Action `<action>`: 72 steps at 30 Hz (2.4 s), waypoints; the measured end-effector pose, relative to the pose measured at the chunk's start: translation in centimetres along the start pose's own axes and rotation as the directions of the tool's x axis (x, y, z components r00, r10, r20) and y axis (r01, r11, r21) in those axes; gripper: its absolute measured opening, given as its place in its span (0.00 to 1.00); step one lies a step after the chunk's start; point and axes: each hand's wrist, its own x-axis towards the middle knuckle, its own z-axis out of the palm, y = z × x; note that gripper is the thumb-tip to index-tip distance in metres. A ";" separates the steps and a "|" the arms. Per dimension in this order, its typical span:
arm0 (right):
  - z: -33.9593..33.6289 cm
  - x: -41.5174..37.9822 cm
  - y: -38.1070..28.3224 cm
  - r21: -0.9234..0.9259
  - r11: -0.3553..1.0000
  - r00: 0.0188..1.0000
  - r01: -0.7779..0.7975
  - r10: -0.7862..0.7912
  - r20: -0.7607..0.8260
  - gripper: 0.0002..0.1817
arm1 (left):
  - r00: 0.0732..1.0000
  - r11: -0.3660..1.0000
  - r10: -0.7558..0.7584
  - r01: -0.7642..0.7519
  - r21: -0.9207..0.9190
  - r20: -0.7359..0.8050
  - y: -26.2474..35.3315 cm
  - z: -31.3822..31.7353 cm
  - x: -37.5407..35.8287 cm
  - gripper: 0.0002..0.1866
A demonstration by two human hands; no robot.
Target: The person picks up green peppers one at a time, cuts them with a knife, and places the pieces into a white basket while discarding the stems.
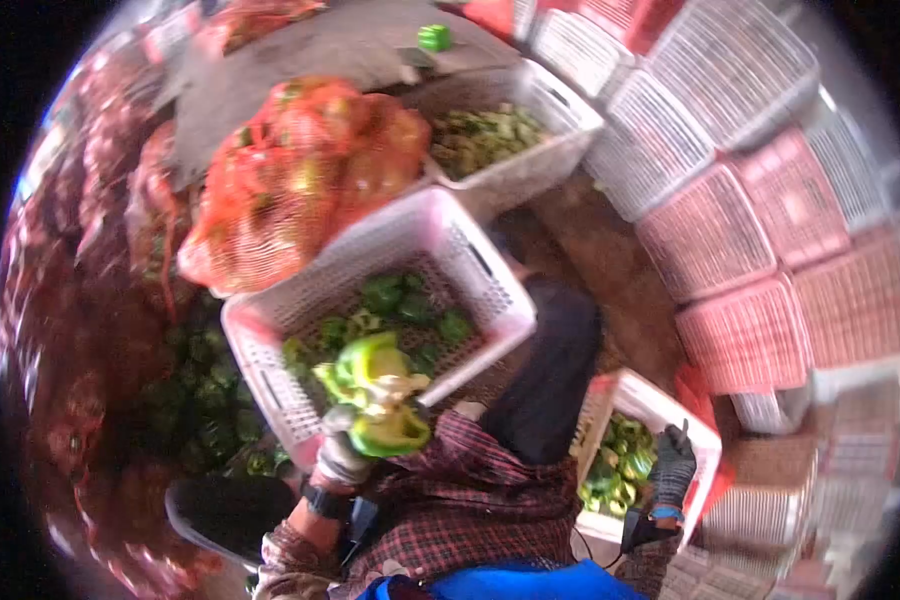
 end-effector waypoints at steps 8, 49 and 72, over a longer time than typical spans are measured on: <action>18.0 -7.1 -30.6 0.654 0.726 0.484 0.212 -0.660 0.575 0.19 | 0.986 0.913 0.085 -0.136 0.385 0.146 1.0 2.8 -0.6 0.45; 19.8 -5.7 -25.2 0.670 0.281 0.415 -0.687 -0.606 0.679 0.27 | 0.997 0.888 0.083 -0.068 0.455 -0.012 -3.3 -2.2 0.0 0.27; 7.7 0.9 -18.8 0.483 0.819 0.785 -0.310 -0.066 0.616 0.20 | 0.904 0.570 0.422 -0.208 0.795 -0.067 4.5 6.0 0.2 0.17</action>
